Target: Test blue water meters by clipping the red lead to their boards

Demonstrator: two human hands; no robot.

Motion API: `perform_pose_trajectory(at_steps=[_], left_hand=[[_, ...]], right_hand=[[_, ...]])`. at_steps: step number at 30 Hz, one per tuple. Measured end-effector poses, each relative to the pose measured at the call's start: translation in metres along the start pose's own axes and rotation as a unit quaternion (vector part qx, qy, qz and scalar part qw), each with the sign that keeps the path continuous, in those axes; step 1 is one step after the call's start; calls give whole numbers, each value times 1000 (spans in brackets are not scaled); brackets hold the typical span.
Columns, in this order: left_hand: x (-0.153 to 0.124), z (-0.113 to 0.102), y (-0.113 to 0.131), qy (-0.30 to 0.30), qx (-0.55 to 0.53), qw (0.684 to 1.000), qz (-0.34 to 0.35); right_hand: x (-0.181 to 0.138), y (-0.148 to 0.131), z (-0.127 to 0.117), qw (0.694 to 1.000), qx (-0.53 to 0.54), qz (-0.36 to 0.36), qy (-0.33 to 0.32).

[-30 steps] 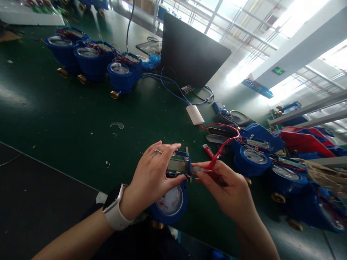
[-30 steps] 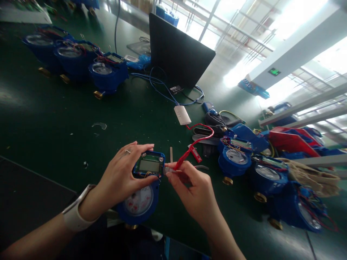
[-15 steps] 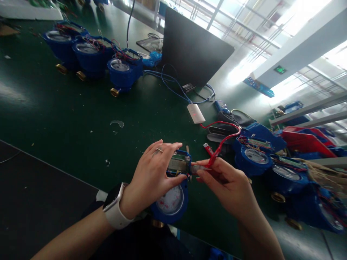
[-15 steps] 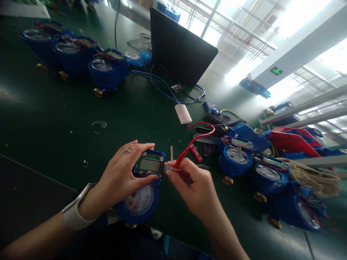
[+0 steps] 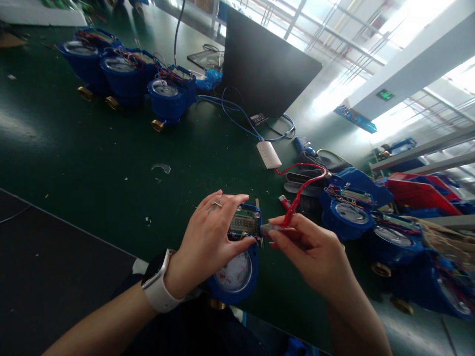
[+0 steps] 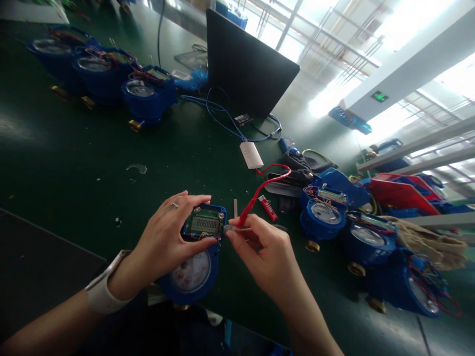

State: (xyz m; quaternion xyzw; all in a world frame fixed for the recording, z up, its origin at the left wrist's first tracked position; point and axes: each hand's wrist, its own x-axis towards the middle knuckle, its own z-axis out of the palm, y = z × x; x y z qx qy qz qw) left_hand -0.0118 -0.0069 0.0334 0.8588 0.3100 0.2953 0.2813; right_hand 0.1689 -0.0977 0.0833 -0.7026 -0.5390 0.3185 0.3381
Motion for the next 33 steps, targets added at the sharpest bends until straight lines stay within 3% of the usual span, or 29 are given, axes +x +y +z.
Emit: perform_pose_trajectory(at_steps=[11,22,33], left_hand=[[-1,-2,2,3,5,1000,6],[1,0,2,-4,-4,1000,-2],[2,-1,4,-4,-6,1000,-7]], right_hand=[[11,0,-11,998,-11,8,-66],[7,-1,-8,998,-38,-11,-46],[3,5,-7,997,50,25,-45]])
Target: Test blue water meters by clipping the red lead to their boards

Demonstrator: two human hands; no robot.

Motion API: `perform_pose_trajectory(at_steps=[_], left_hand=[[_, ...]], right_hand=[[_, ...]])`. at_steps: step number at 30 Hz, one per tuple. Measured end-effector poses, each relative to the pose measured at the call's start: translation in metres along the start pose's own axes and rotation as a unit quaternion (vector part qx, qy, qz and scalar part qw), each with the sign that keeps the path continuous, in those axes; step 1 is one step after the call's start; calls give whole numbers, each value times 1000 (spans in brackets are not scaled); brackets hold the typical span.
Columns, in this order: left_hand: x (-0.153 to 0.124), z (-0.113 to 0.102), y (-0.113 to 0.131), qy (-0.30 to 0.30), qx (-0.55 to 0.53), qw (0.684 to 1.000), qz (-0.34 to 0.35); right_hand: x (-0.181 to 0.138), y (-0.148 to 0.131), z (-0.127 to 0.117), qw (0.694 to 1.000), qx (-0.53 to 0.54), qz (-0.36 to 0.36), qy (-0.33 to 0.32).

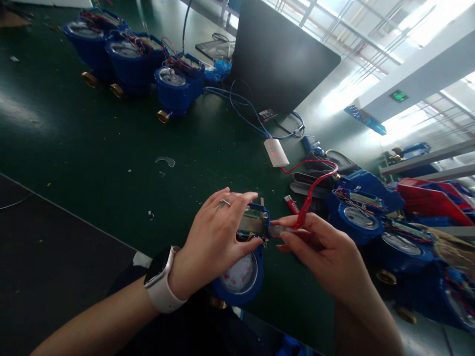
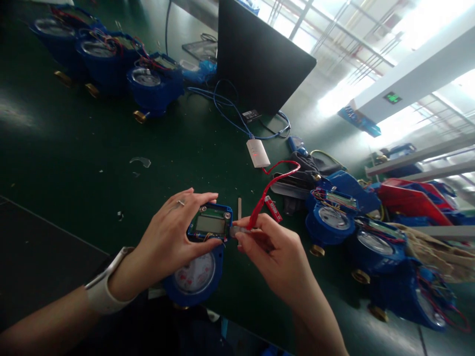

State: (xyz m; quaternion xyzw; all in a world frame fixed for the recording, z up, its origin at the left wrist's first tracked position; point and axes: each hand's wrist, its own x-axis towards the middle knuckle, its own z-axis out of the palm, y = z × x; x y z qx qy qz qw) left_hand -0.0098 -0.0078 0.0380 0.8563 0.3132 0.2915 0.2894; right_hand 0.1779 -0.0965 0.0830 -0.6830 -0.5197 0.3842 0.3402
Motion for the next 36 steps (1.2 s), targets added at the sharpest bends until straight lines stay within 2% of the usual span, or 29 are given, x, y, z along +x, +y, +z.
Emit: perform_pose_trajectory(at_steps=[3,6,9,12,24,36], left_hand=[[0,0,1,-4,0,1000,-4],[-1,0,1,-11,-1,1000,-5],[-2,0,1,-8,-2,1000,-3],[-2,0,1,-3,-6,1000,1],[-1,0,1,-7,-2,1000,-5],[-1,1,0,3,-9,1000,4]], right_hand=[[-2,-2,-3,1000,9,1,26],[-3,-4,-8,998,-24,-7,63],[-1,-4,-11,996,-68,-41,28],[4,-4,-11,997,-65,-51,6],[10,-5,-8,997,-73,-23,-20],[8,-6,-7,998,-61,-11,-15]])
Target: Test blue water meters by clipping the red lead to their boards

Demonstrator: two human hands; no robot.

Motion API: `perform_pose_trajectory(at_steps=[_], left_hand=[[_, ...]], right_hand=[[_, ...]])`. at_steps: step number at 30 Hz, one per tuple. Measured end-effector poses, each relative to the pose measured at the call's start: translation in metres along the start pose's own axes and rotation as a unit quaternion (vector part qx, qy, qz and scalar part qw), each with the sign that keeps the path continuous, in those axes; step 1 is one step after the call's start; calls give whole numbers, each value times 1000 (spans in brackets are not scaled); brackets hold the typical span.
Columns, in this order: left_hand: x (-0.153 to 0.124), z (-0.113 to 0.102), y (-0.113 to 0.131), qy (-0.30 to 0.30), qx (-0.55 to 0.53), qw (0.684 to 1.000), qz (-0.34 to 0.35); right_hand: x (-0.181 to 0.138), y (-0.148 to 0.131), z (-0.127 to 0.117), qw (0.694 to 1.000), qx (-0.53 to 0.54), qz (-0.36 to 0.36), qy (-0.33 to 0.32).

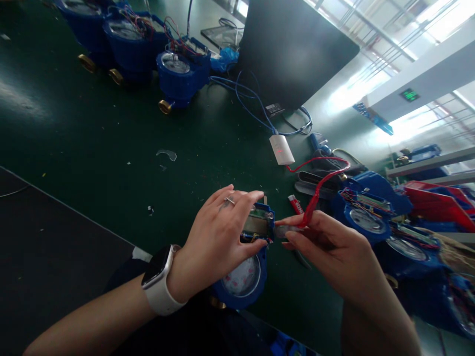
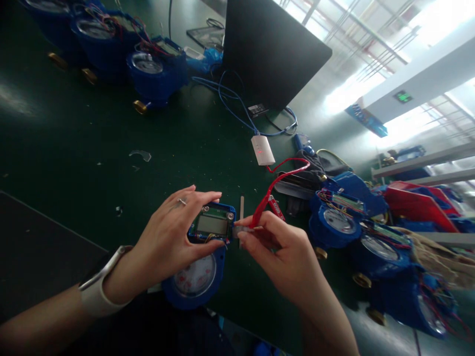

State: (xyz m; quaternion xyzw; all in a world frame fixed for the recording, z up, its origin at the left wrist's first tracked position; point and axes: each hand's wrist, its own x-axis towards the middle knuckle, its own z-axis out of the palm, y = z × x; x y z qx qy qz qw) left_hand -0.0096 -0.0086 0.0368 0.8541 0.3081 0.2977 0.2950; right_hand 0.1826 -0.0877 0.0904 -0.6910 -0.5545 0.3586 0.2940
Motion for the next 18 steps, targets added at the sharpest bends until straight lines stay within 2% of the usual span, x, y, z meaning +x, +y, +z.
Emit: perform_pose_trajectory(at_steps=[11,18], left_hand=[[-1,1,0,4,-2,1000,3],[-1,0,0,2,-9,1000,6]], right_hand=[[-1,-2,2,1000,-6,5,8],[0,-8,0,998,-55,-1,-5]])
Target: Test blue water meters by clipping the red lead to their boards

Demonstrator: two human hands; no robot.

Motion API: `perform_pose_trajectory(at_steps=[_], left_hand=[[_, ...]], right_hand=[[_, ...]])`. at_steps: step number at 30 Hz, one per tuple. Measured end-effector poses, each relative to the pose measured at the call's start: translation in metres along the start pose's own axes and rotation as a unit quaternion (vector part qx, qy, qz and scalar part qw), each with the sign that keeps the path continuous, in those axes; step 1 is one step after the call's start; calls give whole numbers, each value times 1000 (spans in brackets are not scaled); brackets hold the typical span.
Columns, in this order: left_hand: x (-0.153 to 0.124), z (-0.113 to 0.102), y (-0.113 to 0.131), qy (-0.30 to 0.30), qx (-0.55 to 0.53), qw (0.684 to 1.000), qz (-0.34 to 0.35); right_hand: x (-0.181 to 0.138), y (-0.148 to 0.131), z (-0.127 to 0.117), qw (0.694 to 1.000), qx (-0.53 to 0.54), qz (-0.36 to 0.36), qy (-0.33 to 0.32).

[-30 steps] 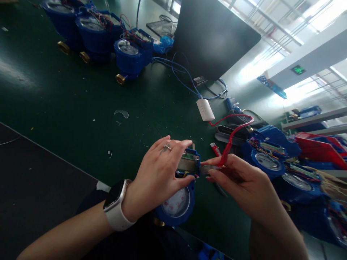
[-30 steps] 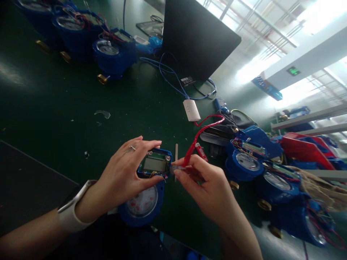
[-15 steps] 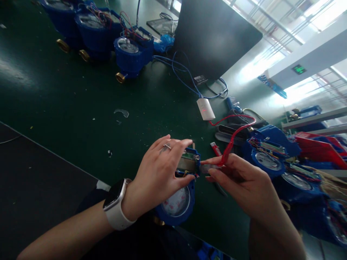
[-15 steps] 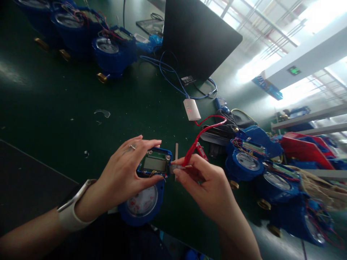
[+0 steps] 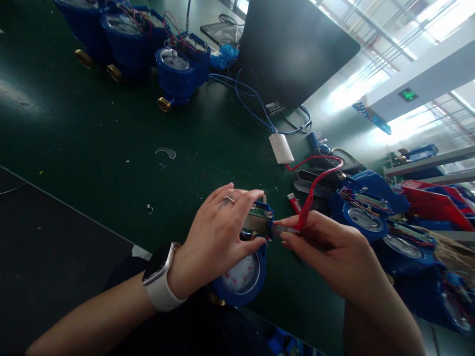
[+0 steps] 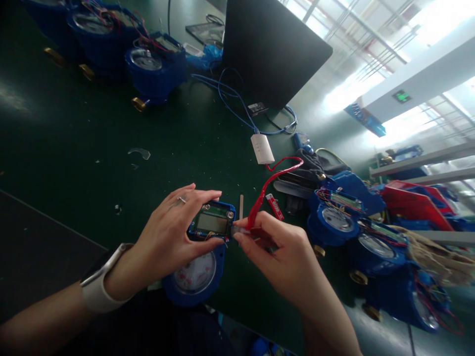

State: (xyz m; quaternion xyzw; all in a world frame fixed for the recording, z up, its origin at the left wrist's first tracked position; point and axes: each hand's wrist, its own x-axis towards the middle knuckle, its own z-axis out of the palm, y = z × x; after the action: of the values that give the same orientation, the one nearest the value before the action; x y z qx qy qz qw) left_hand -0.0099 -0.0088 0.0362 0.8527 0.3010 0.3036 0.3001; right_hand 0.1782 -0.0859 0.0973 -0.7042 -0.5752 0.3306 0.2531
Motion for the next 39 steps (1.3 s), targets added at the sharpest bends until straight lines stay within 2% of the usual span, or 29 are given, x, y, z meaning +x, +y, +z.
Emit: perform_pose_trajectory(at_steps=[9,16,39], left_hand=[[0,0,-1,2,1,1000,4],[0,2,-2,2,-3,1000,2],[0,1,0,0,-10,1000,3]], right_hand=[[4,-5,-5,994,-92,-52,-38],[3,-9,-4,988,-136,-65,-34],[3,-9,-4,987,-142,-64,-42]])
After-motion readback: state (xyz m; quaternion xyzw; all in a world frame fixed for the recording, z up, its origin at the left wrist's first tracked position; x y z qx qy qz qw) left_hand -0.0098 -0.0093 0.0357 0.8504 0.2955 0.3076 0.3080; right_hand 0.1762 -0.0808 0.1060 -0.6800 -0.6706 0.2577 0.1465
